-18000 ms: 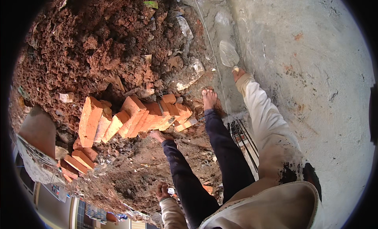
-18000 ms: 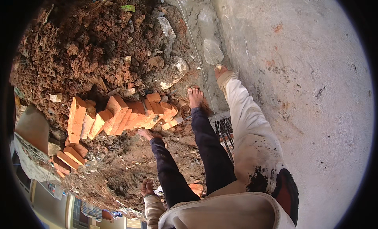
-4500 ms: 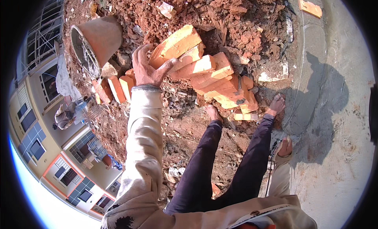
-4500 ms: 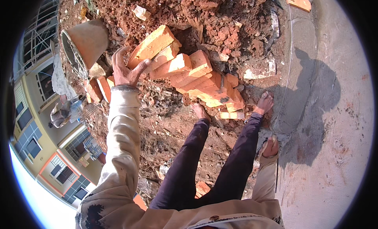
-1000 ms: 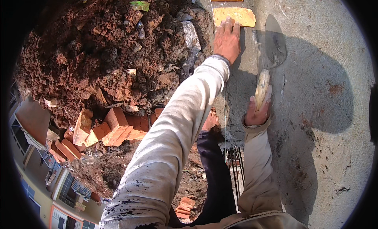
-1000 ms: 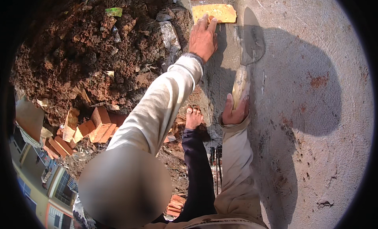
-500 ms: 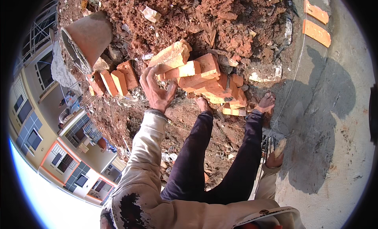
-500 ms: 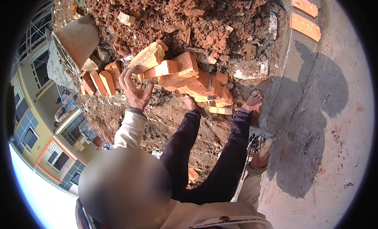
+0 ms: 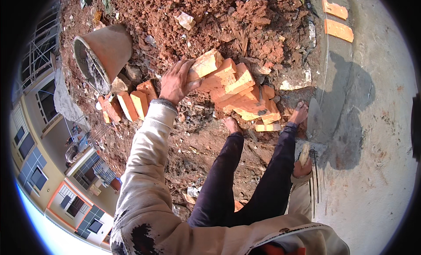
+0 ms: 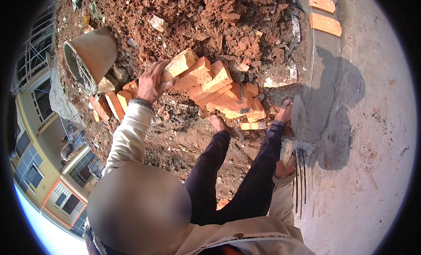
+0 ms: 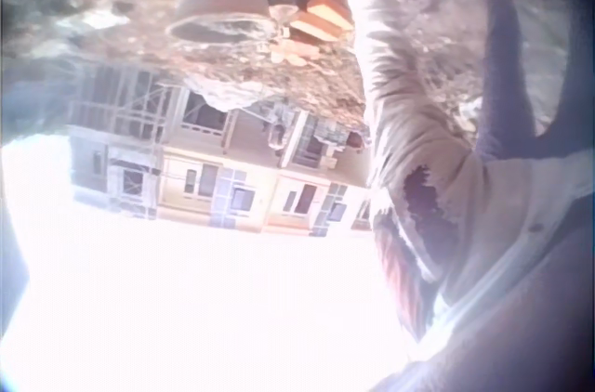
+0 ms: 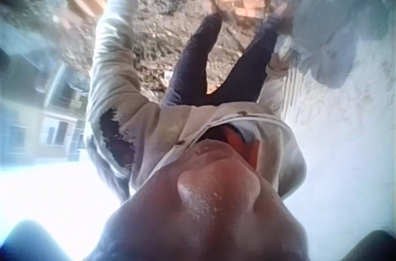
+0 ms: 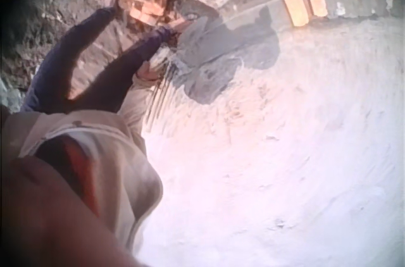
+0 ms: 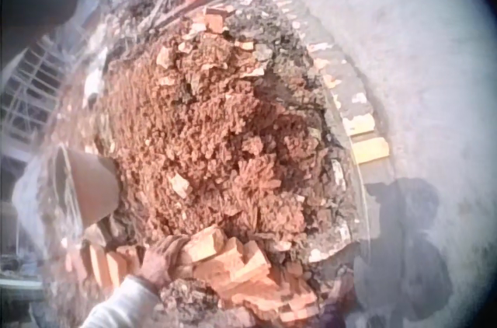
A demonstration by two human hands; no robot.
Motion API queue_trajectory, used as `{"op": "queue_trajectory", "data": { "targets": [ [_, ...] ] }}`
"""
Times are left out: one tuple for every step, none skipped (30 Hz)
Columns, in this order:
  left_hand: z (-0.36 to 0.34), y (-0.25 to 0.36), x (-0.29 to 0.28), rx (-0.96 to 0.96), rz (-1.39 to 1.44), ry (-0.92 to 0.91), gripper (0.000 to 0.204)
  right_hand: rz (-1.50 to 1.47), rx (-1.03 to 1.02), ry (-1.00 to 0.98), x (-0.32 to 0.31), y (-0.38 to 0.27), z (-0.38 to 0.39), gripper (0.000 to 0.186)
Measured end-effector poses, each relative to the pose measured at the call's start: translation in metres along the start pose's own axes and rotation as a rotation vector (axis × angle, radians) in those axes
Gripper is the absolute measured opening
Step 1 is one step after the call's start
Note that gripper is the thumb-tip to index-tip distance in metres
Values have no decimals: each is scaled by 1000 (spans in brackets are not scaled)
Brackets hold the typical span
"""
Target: The person scoops mortar from a head pan with a trowel and spreads it along a foundation line. They then pick up red bricks one at a time, place them onto the mortar, and tap them into alignment. The person repeats this process to extend a low brick wall.
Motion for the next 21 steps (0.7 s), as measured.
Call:
{"op": "queue_trajectory", "data": {
  "targets": [
    [4,-2,-7,-54,84,34,59,-23,8,-14,-1,0,4,41],
    [11,-3,-14,-119,163,57,57,-49,20,-43,-1,-7,7,41],
    [21,-6,-16,-355,452,-30,52,-23,-16,-35,-5,-20,10,39],
    [28,-8,-9,-334,797,18,54,-36,-15,-40,-4,-17,12,39],
    [29,3,-14,-301,1038,70,52,-50,-11,-37,-9,-9,14,39],
    [33,18,-24,-266,1269,123,51,-72,-7,-39,-12,-3,17,39],
    [42,28,-21,-192,1495,159,59,-120,25,-36,-12,6,18,39],
    [46,41,-14,-103,1736,181,68,-130,-2,5,-15,9,19,38],
    [37,72,-6,-3,2068,127,78,-127,-22,50,-20,16,22,38],
    [21,110,-2,75,2261,32,85,-122,-38,100,-29,24,26,38],
    [8,146,0,126,2446,-67,92,-128,54,-11,-28,26,24,37],
    [-13,185,0,164,2501,-207,95,-34,36,63,-37,24,28,33],
    [-30,202,18,124,2542,-221,87,-84,110,64,-36,49,31,31],
    [-45,215,27,114,2433,-233,84,-107,115,35,-31,54,30,29],
    [-71,229,45,61,2328,-230,78,-121,134,39,-37,62,33,28],
    [-102,244,64,17,2222,-220,73,-89,98,57,-49,54,31,27],
    [-139,275,80,105,2023,-286,74,-73,121,105,-58,74,35,31],
    [-175,297,93,170,1797,-313,76,-88,167,106,-64,69,33,35],
    [-210,305,123,164,1509,-348,77,-100,181,99,-72,58,28,36],
    [-243,310,152,155,1216,-370,77,-116,191,88,-76,53,20,37],
    [-276,331,166,167,975,-430,76,-108,84,206,-81,61,17,36]
  ]
}}
Point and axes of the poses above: each hand's wrist, its own z-axis away from the middle knuckle, its own x-axis out of the palm, y = z × x, the point moved 9 cm from there along -z, towards the middle knuckle, and after that the axes turned 10 degrees about -y, right-handed, at the moved point
